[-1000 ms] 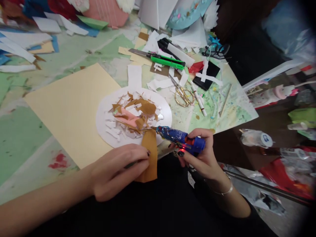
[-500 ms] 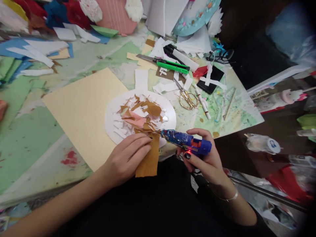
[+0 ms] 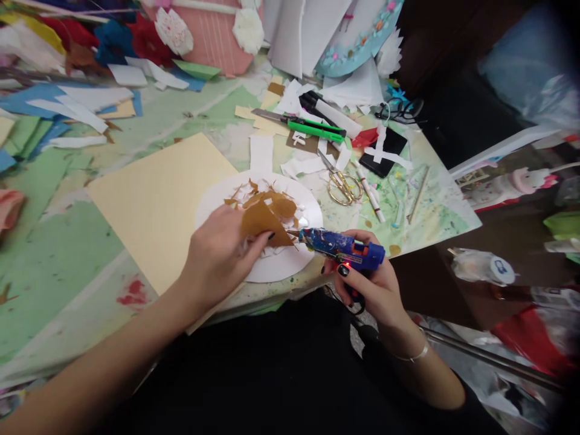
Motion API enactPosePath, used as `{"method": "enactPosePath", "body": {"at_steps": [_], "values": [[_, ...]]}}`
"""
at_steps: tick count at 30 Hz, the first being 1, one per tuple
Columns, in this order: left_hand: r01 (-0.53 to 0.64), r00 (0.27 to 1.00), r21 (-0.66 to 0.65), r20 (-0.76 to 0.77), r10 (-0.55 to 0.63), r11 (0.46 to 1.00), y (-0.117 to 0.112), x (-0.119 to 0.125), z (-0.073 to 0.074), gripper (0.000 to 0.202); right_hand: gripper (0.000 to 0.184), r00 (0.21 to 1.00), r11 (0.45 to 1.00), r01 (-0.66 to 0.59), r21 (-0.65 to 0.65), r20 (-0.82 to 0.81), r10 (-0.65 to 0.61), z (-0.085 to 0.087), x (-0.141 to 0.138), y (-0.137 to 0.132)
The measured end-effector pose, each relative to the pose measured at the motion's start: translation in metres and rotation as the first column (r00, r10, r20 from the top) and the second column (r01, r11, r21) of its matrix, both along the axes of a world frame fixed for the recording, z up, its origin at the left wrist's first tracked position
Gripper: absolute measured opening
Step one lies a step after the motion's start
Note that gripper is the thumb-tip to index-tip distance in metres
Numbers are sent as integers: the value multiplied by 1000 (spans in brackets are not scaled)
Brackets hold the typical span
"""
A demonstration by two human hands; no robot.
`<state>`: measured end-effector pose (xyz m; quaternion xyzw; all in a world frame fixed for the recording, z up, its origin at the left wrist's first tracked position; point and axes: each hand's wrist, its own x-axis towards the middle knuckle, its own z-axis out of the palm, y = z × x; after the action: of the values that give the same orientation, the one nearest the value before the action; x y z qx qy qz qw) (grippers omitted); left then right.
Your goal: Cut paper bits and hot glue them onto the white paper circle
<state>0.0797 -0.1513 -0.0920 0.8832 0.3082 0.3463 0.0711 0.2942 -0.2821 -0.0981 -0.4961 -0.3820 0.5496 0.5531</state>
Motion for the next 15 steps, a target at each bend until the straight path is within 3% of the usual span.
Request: {"method": "enactPosePath", "body": {"at_steps": [3,6,8,11,15], "values": [[-40,997,18,-68,41,999,15,4,-1,13,35,1000,1000,-7,8,-19,7,0,-1,2],[-99,995,108,-4,100,989,18,8,-4,32,35,999,1000,-8,10,-34,9,0,-2,3],[-106,994,171,45,100,980,13,9,-6,29,35,999,1000,-9,5,-34,9,-1,-2,4],[28,999,199,31,-35,980,5,9,-8,10,35,999,1000,-12,0,-31,12,-2,-1,6],[145,989,141,-13,-145,979,1,12,-14,10,34,999,1000,-25,5,-46,26,-3,-1,7]]}}
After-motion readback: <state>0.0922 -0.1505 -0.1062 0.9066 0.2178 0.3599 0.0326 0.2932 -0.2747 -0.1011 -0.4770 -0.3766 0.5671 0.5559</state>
